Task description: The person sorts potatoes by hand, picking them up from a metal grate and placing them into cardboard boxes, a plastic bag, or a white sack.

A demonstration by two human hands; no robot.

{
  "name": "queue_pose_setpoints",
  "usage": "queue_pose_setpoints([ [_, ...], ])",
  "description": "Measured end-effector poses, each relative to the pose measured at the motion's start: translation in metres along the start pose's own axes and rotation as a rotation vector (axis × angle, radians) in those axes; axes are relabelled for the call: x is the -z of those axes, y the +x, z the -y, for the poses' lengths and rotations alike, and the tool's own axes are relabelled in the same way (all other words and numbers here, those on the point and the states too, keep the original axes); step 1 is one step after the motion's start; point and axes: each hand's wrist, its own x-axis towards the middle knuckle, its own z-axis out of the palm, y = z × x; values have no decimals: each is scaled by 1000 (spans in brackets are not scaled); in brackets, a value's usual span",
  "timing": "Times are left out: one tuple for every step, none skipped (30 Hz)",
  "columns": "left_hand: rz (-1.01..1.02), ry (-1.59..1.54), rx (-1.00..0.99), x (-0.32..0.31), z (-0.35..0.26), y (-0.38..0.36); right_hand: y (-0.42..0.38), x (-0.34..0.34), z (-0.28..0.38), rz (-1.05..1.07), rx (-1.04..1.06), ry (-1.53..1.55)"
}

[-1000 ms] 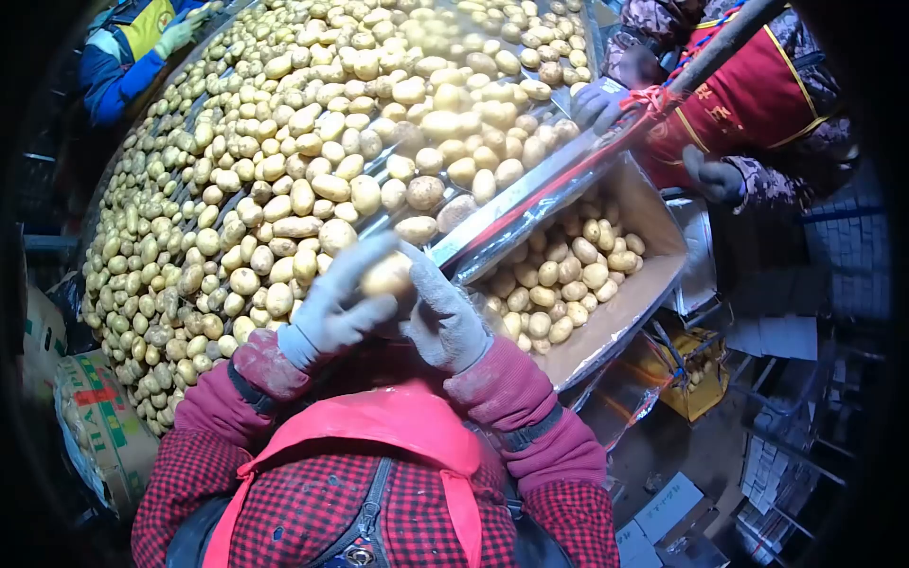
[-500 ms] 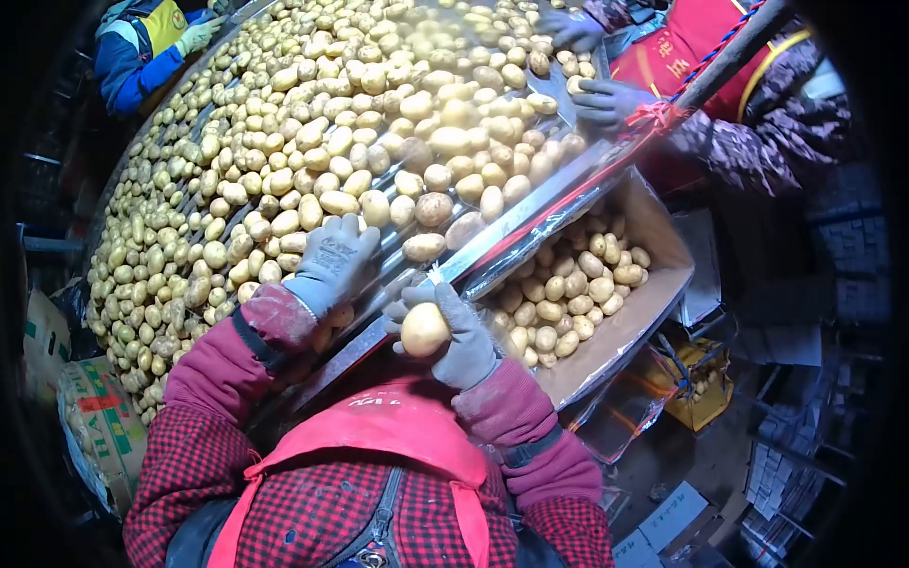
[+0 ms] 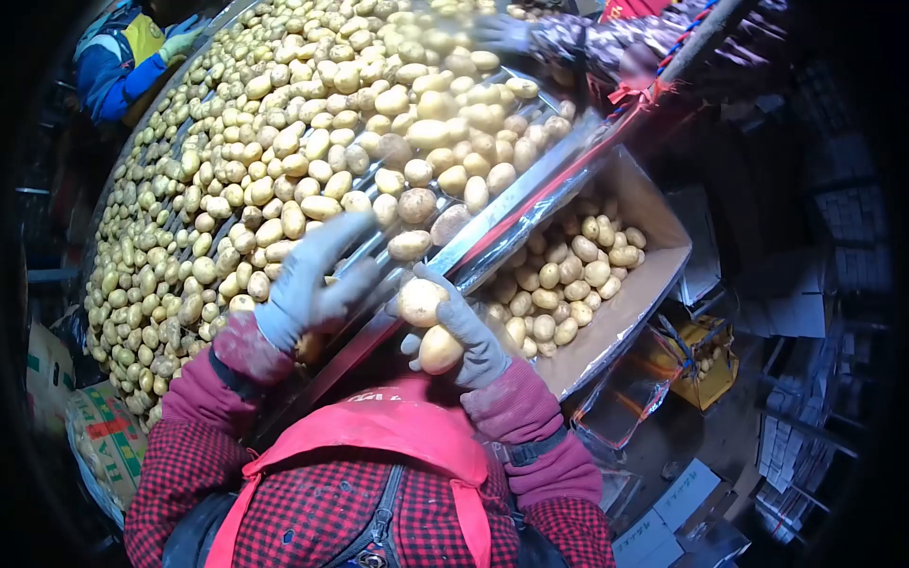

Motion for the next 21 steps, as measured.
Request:
queue_pose_setpoints([
  [-99,227,-91,-6,37,5,-2,2,-1,-16,30,-5],
  [-89,354,-54,3,33,15,-3,8,-1,-27,42,0],
  [-77,471,-21,2,50,19,-6,18,-2,24,26,38],
  [-47,600,-22,0,63,20,-8,27,-3,73,14,76],
  [-12,728,-28,-3,73,21,-8,35,-5,55,30,84],
  [-15,733,-24,-7,90,18,-9,42,-7,78,56,163],
  [-16,736,-25,-11,102,18,-11,47,-8,100,89,241],
  [-3,734,-6,-12,97,20,-14,50,-4,93,101,314],
  [-10,745,-20,-13,100,19,-17,52,-2,50,129,317],
  [-16,736,-33,-14,101,18,-18,55,-2,60,163,345],
  [-25,727,-49,-15,101,18,-20,61,-1,72,202,370],
  [-28,752,-43,-16,101,19,-25,72,-3,28,228,354],
  [-30,770,-40,-21,97,21,-33,82,-4,0,290,309],
  [17,820,38,-23,87,25,-43,86,1,-12,322,354],
  [56,812,78,-22,77,28,-55,89,7,-22,353,402],
  [10,830,1,-26,91,23,-72,89,11,-133,418,382],
  [-41,847,-69,-27,113,19,-85,94,15,-287,521,351],
  [-21,876,-88,-25,129,18,-106,107,17,-323,594,377],
  [-7,912,-99,-24,142,17,-132,127,19,-350,660,401],
  [-1,945,-103,-22,147,16,-157,155,16,-496,749,356],
  [-2,953,-98,-23,146,16,-180,179,14,-636,829,308],
])
